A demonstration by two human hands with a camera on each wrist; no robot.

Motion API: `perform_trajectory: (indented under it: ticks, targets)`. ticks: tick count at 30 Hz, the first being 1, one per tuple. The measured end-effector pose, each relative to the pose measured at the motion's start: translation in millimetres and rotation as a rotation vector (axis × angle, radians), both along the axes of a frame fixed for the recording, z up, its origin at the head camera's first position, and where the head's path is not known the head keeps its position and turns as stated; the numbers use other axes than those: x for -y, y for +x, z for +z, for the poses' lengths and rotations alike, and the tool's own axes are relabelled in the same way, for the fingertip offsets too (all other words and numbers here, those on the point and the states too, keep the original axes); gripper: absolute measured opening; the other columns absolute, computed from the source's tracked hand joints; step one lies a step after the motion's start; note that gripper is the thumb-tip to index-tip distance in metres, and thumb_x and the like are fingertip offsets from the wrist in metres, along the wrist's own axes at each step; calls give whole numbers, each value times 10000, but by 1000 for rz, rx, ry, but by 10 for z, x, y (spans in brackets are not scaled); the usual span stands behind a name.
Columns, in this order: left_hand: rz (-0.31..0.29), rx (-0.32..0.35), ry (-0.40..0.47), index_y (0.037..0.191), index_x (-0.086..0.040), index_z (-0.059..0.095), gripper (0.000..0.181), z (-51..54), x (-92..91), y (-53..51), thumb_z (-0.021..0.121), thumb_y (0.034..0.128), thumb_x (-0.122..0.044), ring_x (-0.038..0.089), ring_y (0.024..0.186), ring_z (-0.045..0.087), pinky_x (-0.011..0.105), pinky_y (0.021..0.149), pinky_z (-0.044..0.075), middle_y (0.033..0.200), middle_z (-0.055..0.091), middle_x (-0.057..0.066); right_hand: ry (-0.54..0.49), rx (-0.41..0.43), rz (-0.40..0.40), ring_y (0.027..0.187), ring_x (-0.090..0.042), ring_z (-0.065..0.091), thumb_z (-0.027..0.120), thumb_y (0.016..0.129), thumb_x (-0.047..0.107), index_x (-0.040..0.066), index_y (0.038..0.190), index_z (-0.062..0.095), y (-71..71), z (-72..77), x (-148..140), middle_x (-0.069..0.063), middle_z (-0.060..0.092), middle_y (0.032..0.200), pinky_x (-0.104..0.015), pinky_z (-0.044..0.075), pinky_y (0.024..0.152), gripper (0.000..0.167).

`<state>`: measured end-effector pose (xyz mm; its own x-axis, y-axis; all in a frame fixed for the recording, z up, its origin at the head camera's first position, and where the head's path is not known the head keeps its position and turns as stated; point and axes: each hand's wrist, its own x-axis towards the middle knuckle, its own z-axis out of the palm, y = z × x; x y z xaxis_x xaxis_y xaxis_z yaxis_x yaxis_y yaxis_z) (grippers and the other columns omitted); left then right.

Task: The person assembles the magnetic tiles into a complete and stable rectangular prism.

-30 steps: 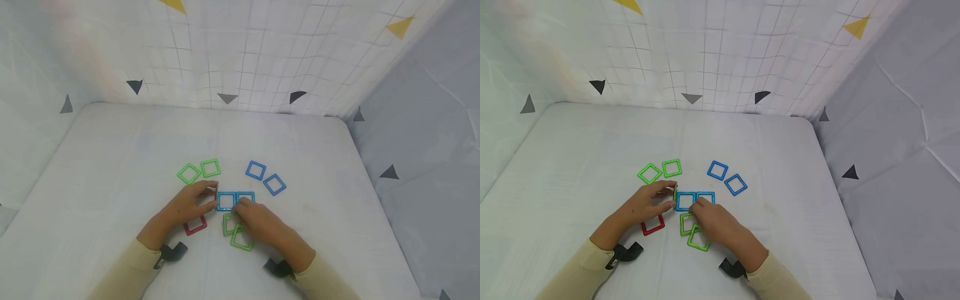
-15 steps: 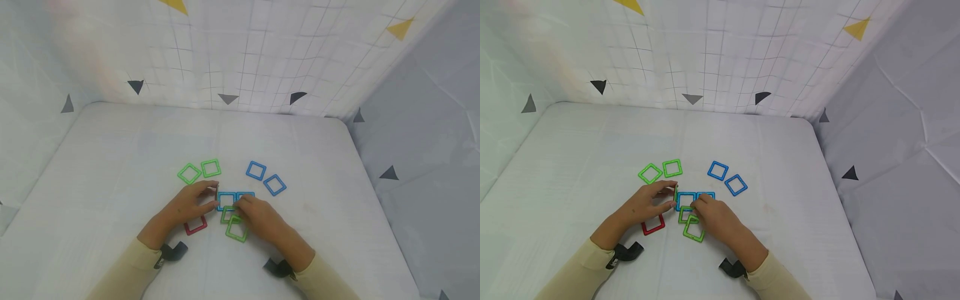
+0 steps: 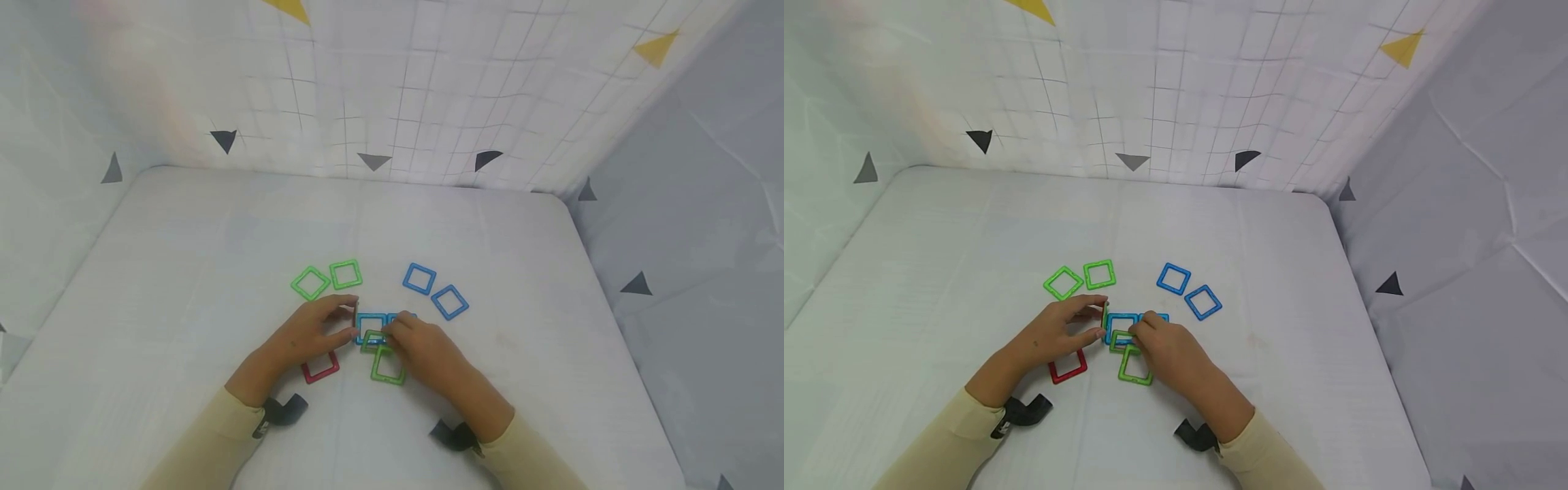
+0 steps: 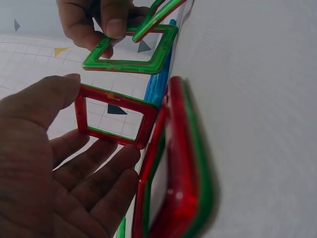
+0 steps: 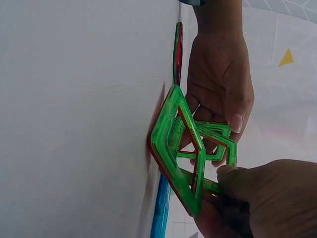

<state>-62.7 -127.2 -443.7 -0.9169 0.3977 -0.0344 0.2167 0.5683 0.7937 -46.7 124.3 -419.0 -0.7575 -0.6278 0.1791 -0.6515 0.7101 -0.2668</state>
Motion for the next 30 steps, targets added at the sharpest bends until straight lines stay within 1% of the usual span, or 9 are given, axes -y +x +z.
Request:
perform_trajectory:
  ticks: [4, 8, 14, 17, 23, 30]
  targets:
    - [-10, -7, 7, 1425, -212, 532, 599, -5, 4, -15, 738, 894, -397, 132, 1232, 595, 405, 1026, 502, 1303, 627, -105, 13, -36, 9, 721, -8, 538, 722, 922, 172, 167, 1121, 678, -8, 25, 16, 72, 606, 952, -91, 470, 630, 203]
    - [-26, -17, 17, 1427, -191, 531, 600, -1, 15, -13, 738, 897, -382, 141, 1227, 601, 407, 1029, 500, 1308, 633, -77, 26, -82, 18, 674, -14, 520, 727, 913, 159, 154, 1087, 684, 0, 61, 42, 64, 593, 906, -90, 450, 589, 180]
    - [-28, -10, 4, 1434, -195, 524, 600, -5, 18, -6, 742, 899, -360, 135, 1234, 599, 400, 1039, 491, 1320, 628, -83, 83, -146, 24, 621, -18, 514, 719, 915, 184, 156, 1067, 691, 18, 79, 70, 60, 580, 863, -88, 448, 557, 157]
    - [-25, 1, 4, 1449, -197, 509, 619, -2, 16, -4, 742, 899, -358, 140, 1237, 599, 405, 1039, 491, 1334, 621, -79, 107, -162, 36, 617, -26, 524, 723, 911, 192, 157, 1077, 690, 22, 79, 87, 54, 585, 872, -95, 461, 560, 173]
    - [-21, 35, 12, 1485, -198, 461, 669, 22, 11, -4, 734, 902, -377, 145, 1241, 599, 416, 1037, 492, 1357, 605, -68, 128, -165, 52, 629, -45, 552, 750, 888, 192, 163, 1093, 690, 20, 104, 124, 44, 598, 883, -113, 473, 562, 215]
    - [-27, 48, 15, 1471, -215, 475, 636, 39, 11, 0, 736, 906, -343, 147, 1246, 594, 419, 1029, 499, 1341, 611, -73, 149, -208, 73, 629, -35, 541, 737, 890, 180, 148, 1071, 691, 11, 98, 146, 44, 590, 862, -114, 470, 553, 190]
